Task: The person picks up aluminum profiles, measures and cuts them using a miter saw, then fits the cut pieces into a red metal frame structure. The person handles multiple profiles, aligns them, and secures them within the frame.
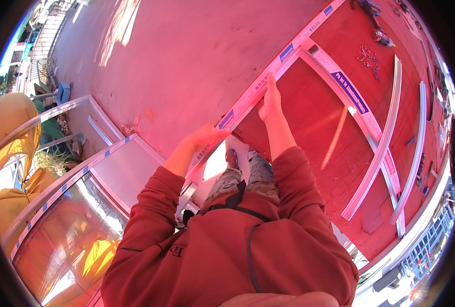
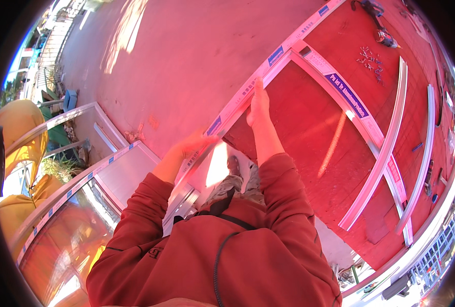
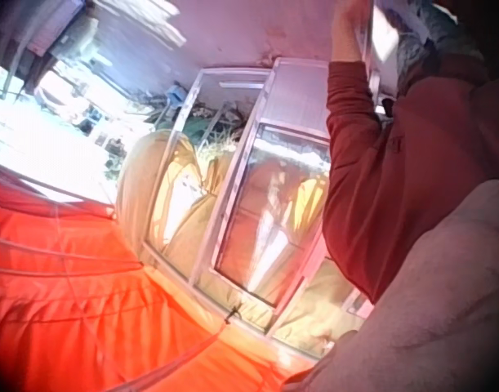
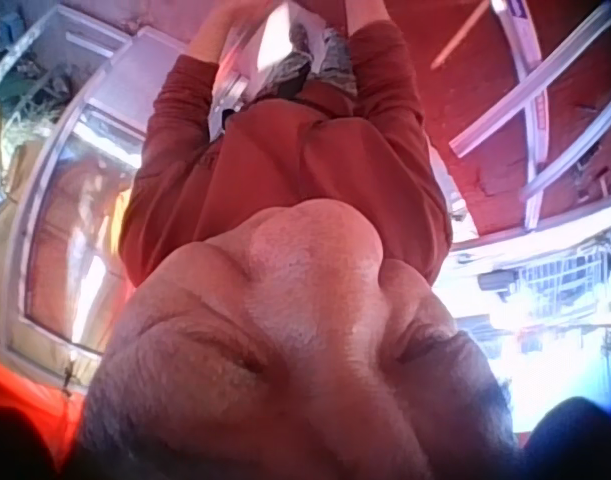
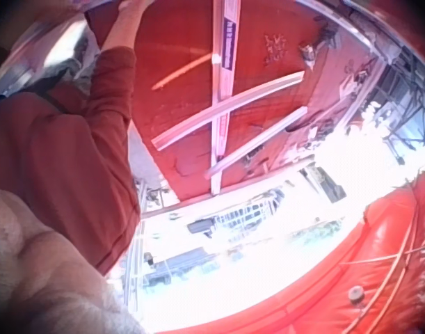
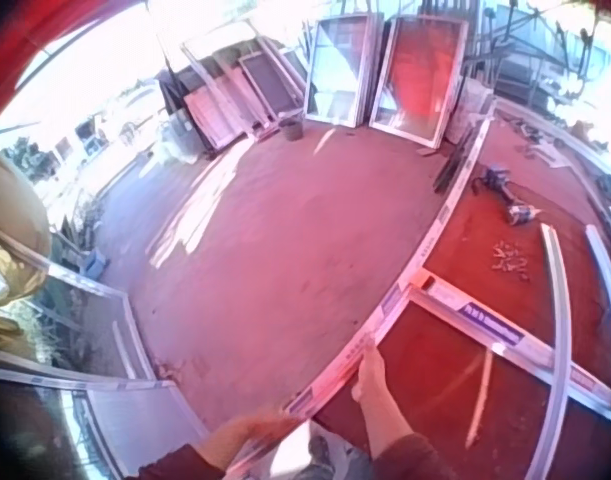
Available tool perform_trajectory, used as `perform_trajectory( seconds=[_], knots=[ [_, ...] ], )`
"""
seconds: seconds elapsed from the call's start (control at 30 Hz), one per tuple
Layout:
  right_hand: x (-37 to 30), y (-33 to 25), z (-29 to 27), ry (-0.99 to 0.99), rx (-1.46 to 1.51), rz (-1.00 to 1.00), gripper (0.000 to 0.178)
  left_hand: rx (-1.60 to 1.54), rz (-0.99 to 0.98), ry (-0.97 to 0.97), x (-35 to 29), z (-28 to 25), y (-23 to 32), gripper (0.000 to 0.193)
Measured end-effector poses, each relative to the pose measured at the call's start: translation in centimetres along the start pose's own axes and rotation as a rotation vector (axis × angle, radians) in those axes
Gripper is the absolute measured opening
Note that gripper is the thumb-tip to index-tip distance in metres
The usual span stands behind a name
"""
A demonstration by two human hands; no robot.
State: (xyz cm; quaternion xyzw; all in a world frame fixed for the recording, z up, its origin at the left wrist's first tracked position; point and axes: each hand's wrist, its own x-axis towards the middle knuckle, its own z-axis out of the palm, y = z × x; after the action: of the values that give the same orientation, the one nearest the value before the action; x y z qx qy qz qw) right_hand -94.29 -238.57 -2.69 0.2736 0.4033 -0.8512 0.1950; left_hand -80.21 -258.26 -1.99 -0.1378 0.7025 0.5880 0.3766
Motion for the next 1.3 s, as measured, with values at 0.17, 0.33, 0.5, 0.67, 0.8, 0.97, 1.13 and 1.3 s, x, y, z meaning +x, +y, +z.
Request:
perform_trajectory(
  seconds=[0.17, 0.33, 0.5, 0.67, 0.8, 0.97, 1.13, 1.3],
  knots=[
    [3.4, -2.2, 0.2, -0.085, 0.138, 0.020, 0.071, 0.007, -0.055, 0.050, -1.2, 0.4, 1.6, 0.089],
    [7.5, -4.6, -0.1, -0.006, 0.137, 0.056, 0.075, -0.028, -0.059, -0.012, -0.7, 0.0, 1.9, 0.090],
    [5.8, -4.6, 0.5, -0.016, 0.152, 0.089, 0.073, -0.159, -0.070, -0.035, -1.0, -0.2, 1.7, 0.096],
    [4.8, -5.6, 0.3, -0.067, 0.202, 0.121, 0.071, -0.169, -0.132, -0.083, -0.7, -0.9, 1.5, 0.102],
    [4.6, -5.9, -0.1, -0.166, 0.169, 0.109, 0.071, -0.164, -0.059, -0.064, -0.5, -0.9, 0.5, 0.101],
    [5.0, -4.6, -1.7, -0.086, 0.136, 0.008, 0.058, -0.104, -0.025, -0.039, 0.2, -0.9, -0.3, 0.101],
    [0.9, -4.5, 0.5, 0.007, -0.078, -0.096, 0.054, -0.105, -0.031, 0.002, 0.0, -0.5, -0.9, 0.101],
    [1.3, -4.9, -1.0, -0.044, -0.242, -0.060, 0.045, -0.073, -0.038, 0.017, -0.7, -0.8, 1.2, 0.101]
  ],
)
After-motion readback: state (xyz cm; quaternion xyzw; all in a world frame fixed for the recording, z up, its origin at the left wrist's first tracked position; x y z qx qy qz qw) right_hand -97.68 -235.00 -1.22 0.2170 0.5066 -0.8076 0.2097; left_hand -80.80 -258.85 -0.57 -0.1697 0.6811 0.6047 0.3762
